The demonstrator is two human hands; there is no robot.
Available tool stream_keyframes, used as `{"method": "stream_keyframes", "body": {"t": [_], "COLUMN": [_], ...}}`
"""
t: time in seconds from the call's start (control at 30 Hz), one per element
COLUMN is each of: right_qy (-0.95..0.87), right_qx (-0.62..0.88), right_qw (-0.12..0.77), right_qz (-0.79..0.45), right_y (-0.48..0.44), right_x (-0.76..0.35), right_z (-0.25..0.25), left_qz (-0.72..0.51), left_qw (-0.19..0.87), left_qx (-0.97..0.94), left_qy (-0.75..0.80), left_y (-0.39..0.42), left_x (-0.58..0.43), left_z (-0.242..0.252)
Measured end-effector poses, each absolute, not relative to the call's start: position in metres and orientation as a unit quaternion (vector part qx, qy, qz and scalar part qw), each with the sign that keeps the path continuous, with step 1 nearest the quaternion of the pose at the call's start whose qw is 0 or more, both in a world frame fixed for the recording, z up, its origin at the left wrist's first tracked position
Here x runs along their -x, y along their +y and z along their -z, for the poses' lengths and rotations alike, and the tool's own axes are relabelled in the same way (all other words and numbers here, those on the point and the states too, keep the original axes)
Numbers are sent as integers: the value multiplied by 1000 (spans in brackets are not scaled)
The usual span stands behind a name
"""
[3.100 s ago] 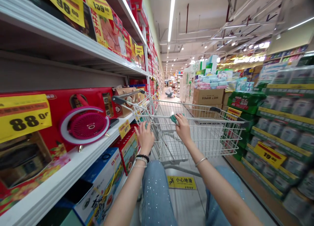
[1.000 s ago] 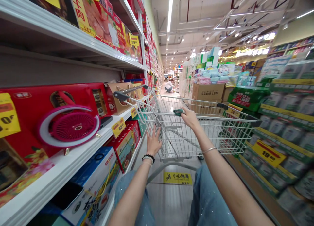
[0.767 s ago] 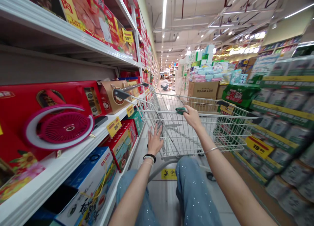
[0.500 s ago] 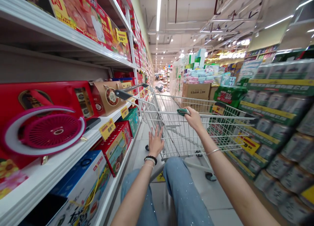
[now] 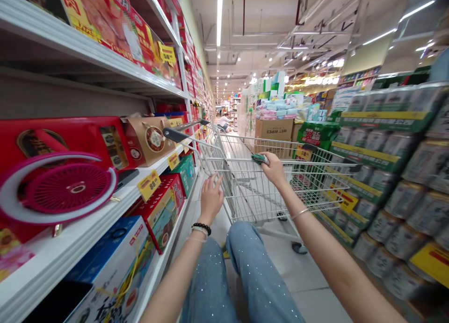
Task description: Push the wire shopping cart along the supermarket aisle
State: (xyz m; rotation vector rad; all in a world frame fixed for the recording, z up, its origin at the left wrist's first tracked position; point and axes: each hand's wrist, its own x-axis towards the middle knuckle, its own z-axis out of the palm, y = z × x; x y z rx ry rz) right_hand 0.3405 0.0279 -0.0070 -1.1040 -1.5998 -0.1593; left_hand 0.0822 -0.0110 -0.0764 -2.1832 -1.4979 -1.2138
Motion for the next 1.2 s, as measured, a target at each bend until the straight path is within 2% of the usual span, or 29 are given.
{"method": "stream_keyframes", "body": {"t": [0.1, 0.2, 0.3, 0.37, 0.47, 0.63, 0.73, 0.93, 1.2], "right_qy": [-662, -670, -718, -757, -789, -789, -781, -758, -783], "right_qx": [426, 376, 343, 321, 313, 335, 341, 342, 336], "right_qw": [606, 622, 580, 538, 492, 463, 461, 482, 491], "right_qz": [109, 149, 175, 185, 194, 226, 247, 275, 180], "right_y": [21, 12, 9, 14, 25, 25, 15, 18, 17], "right_x": [-321, -284, -237, -210, -186, -193, -197, -183, -202], "right_z": [11, 13, 13, 17, 36, 81, 78, 37, 89], "left_qz": [552, 662, 701, 714, 726, 726, 733, 744, 738], "left_qw": [55, -104, -270, -326, -367, -426, -450, -486, -478], "left_qx": [665, 575, 523, 503, 467, 412, 383, 347, 367], "left_qy": [-501, -468, -403, -363, -348, -350, -337, -298, -303], "left_y": [-8, 7, 22, 25, 22, 13, 12, 11, 11], "left_x": [-68, -60, -57, -56, -55, -56, -58, -59, -60], "left_z": [60, 50, 44, 42, 38, 29, 26, 27, 27]}}
